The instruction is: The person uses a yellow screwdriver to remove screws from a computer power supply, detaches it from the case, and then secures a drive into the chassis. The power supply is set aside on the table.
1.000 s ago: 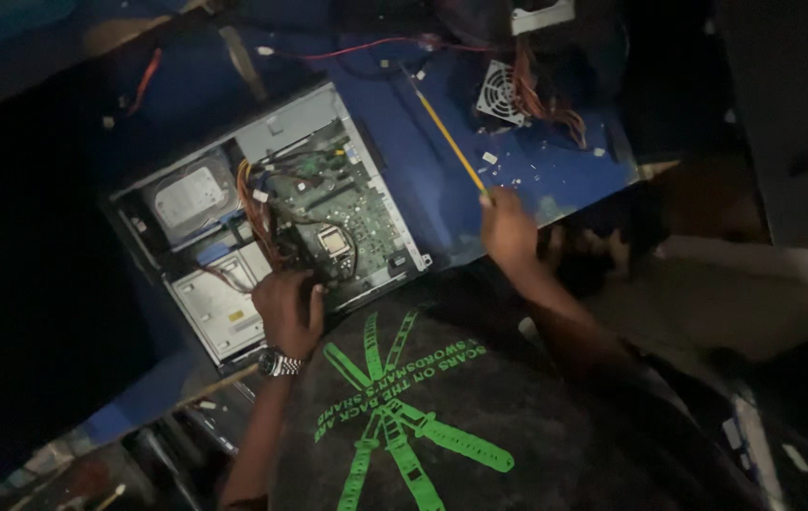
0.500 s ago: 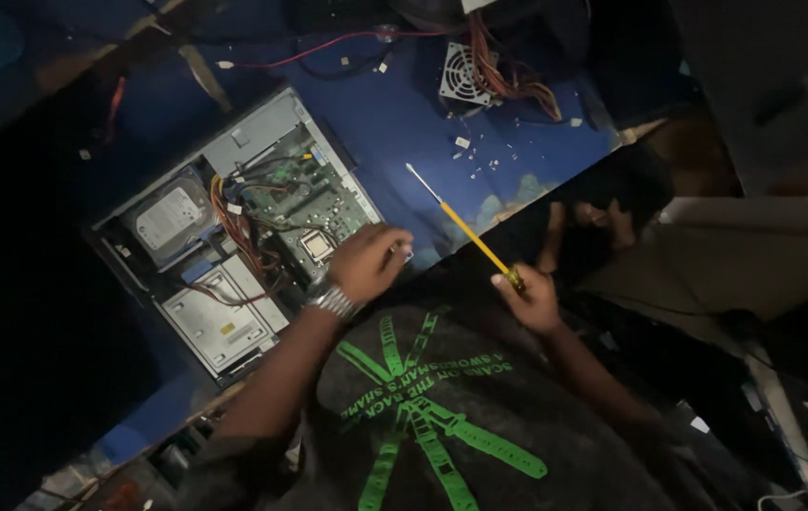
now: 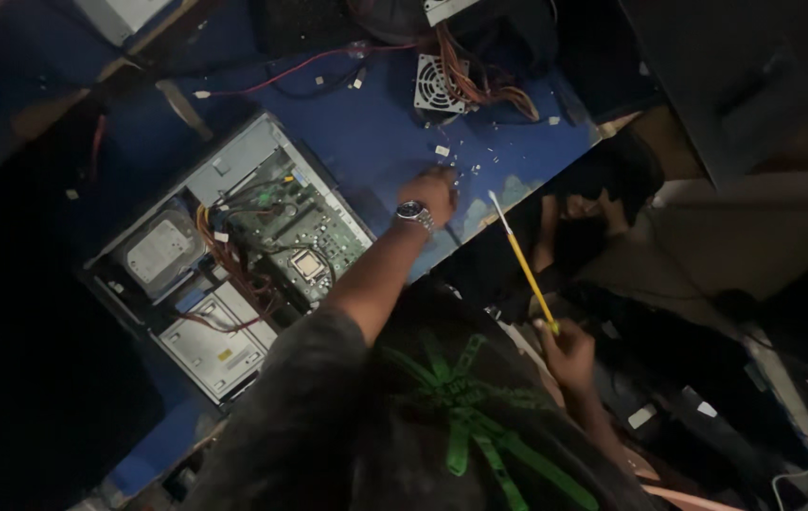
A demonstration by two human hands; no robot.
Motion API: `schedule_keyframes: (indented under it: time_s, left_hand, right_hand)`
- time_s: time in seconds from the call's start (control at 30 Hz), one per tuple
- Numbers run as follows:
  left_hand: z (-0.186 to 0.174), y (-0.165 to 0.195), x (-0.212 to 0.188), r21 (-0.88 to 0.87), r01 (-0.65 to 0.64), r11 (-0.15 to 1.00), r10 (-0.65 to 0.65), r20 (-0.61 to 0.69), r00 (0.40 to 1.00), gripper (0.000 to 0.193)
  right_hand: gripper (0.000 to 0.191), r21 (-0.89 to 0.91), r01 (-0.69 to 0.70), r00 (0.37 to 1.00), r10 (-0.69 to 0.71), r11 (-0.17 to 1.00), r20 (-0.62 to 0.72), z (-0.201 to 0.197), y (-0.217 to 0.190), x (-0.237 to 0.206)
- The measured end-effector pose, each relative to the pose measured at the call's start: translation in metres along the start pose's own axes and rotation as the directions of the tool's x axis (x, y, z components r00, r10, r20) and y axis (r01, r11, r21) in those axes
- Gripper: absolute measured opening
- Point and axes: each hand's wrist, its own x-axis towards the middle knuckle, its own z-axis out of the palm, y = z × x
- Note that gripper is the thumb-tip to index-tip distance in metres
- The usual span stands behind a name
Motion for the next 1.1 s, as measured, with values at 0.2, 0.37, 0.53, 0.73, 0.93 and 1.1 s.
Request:
schedule_keyframes:
  time_s: [0.2, 0.37, 0.53, 0.73, 0.93, 1.1]
  left_hand:
    - [0.010, 0.006, 0.018, -0.014, 0.010, 1.000, -0.011, -0.054, 0.998, 0.031]
    - [0.010, 0.004, 0.013, -0.128, 0.005, 0.992, -0.020, -0.117, 0.993, 0.024]
    - [0.001, -0.001, -0.026, -0.739, -0.064, 0.671, -0.192, -0.256, 0.947, 0.013]
    - [-0.034, -0.060, -0.106, -0.998, -0.059, -0.033, -0.532, -0.032, 0.846, 0.021]
    - [-0.042, -0.098, -0.182, -0.865, -0.413, -0.285, -0.602, -0.174, 0.779, 0.022]
    - [-0.032, -0.110, -0.209, -0.862, -0.478, -0.171, -0.677, -0.250, 0.692, 0.023]
  right_hand:
    - [0.016, -0.106, -0.237, 0.970, 0.229, 0.966, -0.082, -0.027, 0.011, -0.039]
    - [0.018, -0.060, -0.126, 0.990, 0.123, 0.990, -0.064, -0.031, 0.016, -0.026]
    - [0.024, 0.045, -0.030, 0.993, 0.025, 0.999, 0.115, -0.016, 0.004, 0.026]
    - [0.021, -0.216, 0.145, 0.935, -0.062, 0.966, 0.350, 0.012, -0.057, 0.092]
    - [0.018, -0.157, 0.071, 0.810, 0.034, 0.985, 0.586, 0.051, -0.116, 0.132]
    - [0.026, -0.210, 0.443, 0.713, -0.201, 0.872, 0.672, 0.071, -0.136, 0.150]
